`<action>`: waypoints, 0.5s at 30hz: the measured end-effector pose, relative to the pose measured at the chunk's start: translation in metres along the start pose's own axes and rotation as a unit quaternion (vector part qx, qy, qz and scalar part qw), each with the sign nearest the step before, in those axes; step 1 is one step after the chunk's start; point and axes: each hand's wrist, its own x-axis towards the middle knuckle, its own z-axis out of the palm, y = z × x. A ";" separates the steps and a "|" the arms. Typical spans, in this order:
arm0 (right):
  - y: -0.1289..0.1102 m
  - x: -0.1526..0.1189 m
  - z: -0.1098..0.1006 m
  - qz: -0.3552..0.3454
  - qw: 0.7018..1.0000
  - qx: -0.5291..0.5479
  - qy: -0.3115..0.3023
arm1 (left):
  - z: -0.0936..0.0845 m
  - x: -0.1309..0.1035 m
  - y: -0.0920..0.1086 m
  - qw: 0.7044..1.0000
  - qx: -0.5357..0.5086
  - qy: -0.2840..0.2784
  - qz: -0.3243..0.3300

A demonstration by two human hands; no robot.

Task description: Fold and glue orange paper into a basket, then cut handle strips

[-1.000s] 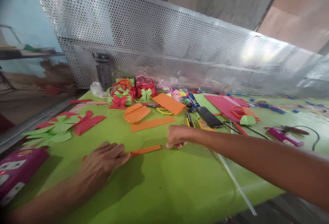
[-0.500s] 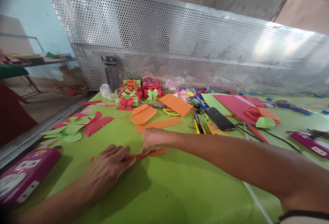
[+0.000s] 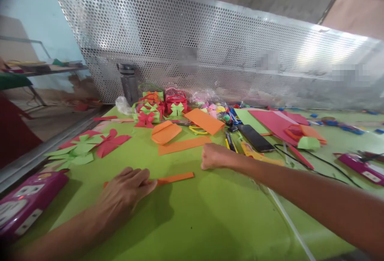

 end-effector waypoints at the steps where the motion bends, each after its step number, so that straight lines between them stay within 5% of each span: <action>1: -0.003 -0.001 0.001 -0.015 0.999 -0.002 0.033 | -0.001 0.001 0.001 1.000 0.001 -0.002 -0.001; 4: -0.024 0.000 0.008 -0.084 0.991 0.012 0.102 | -0.001 0.004 0.004 1.000 0.006 -0.012 -0.003; 9: -0.060 0.009 0.030 -0.171 0.978 0.025 0.113 | 0.004 0.010 0.011 0.999 0.027 0.004 -0.017; 15: -0.059 0.019 0.042 -0.198 0.972 0.033 0.125 | -0.009 0.010 0.013 0.999 -0.004 -0.016 -0.046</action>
